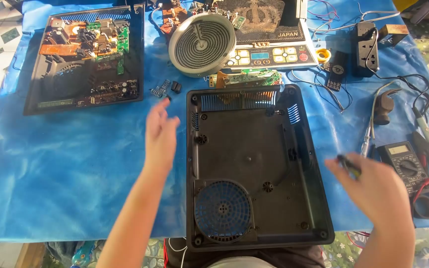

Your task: Cleaning a circuit board using a small brush to remove dust and debris.

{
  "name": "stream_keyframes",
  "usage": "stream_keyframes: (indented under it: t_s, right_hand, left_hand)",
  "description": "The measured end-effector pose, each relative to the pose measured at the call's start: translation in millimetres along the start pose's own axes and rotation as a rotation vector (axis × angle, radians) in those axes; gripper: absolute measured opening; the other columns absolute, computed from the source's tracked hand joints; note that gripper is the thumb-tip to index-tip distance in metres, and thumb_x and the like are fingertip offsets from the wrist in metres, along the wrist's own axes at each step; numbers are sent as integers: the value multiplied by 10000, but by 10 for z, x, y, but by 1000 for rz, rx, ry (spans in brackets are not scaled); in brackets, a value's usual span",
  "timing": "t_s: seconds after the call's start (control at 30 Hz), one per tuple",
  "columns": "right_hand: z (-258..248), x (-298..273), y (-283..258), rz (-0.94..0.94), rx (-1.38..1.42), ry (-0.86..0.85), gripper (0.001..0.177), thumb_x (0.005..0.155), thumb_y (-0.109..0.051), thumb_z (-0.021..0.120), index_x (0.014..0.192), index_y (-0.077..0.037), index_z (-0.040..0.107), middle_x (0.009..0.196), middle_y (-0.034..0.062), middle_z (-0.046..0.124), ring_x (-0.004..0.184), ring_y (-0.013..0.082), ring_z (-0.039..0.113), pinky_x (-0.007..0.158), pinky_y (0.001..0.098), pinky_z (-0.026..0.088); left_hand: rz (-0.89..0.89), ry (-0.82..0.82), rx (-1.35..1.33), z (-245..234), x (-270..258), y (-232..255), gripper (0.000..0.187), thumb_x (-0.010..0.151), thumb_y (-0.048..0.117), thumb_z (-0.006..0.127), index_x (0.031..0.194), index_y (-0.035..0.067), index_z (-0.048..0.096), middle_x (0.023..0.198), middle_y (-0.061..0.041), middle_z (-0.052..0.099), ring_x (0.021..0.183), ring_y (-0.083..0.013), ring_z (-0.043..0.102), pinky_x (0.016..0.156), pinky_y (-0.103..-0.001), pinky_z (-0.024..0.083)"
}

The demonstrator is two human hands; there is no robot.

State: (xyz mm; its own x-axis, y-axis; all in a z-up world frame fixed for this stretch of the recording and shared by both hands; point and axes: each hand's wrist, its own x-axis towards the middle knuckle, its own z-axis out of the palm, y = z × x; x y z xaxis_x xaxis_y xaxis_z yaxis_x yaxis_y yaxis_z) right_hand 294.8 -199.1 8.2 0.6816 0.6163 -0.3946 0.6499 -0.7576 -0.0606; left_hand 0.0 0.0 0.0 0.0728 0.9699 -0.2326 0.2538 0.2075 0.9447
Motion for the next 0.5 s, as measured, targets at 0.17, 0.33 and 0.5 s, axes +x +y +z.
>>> stream_keyframes:
  t_s: [0.17,0.33,0.5]
  right_hand:
    - [-338,98,-678,-215,8,129,495,989,-631,470,1250,-282,705,1058,10,772,1002,300,719,686,470,586]
    - [-262,404,-1339,-574,-25,297,255,962,-308,614,1162,-251,763,1074,24,773,898,328,762,763,460,620]
    - [-14,1238,-1890,-843,-196,544,230,913,-241,656,1122,-183,733,1073,35,716,804,332,749,627,469,603]
  left_hand:
    - [474,299,-246,56,934,-605,260,992,165,469,1170,116,652,1200,-33,654,1044,-160,651,877,-297,525]
    - [622,336,-401,38,1225,-1087,251,991,27,340,976,37,590,792,-87,483,668,-194,617,575,-261,534]
    - [602,341,-352,-20,1332,-1150,207,922,54,386,822,67,567,631,-10,372,508,-119,503,482,-223,393]
